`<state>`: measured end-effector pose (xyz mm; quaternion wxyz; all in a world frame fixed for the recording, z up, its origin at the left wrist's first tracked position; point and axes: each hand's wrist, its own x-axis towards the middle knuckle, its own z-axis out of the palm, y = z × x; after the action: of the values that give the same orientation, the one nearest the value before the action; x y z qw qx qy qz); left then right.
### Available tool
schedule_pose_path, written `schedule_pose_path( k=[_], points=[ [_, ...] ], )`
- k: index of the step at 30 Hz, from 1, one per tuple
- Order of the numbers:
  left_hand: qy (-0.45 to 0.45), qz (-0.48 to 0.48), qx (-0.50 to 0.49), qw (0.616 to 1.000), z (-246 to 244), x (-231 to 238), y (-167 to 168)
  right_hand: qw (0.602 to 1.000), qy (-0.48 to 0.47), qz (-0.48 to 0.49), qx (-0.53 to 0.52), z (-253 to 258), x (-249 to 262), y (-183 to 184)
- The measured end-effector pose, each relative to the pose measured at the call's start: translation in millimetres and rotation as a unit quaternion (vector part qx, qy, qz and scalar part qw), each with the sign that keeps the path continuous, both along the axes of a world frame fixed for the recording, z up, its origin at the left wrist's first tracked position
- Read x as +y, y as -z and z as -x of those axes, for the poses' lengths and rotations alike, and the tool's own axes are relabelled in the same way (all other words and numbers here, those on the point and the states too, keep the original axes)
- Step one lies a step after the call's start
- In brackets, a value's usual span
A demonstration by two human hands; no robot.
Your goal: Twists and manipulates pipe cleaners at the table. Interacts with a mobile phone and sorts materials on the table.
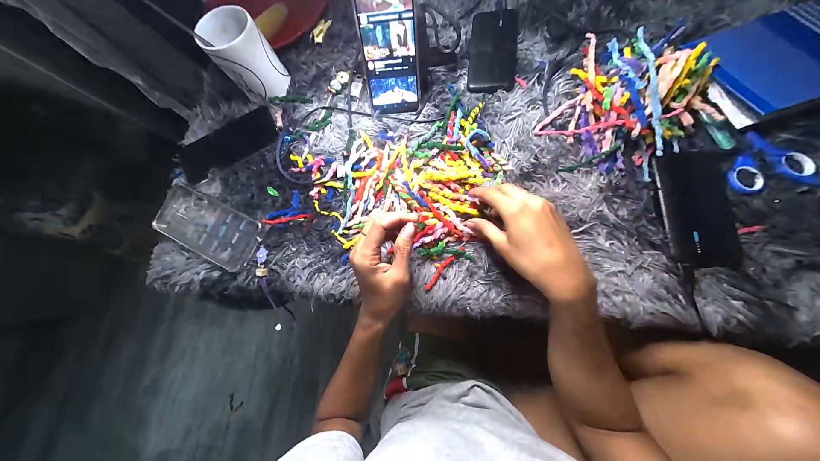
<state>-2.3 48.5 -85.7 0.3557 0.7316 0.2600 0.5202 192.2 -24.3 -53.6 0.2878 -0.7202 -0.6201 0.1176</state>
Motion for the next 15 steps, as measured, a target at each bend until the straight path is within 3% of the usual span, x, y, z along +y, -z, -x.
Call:
schedule_pose_path(
  k=[9,15],
  points=[
    [0.020,-0.023,-0.007,1.000,-3,-4,2,0.998,0.032,-0.048,-0.007,8,3,4],
    [-0.040,-0.133,0.079,0.987,-11,-2,-7,0.992,0.038,-0.119,-0.033,12,-2,-7]
  ],
)
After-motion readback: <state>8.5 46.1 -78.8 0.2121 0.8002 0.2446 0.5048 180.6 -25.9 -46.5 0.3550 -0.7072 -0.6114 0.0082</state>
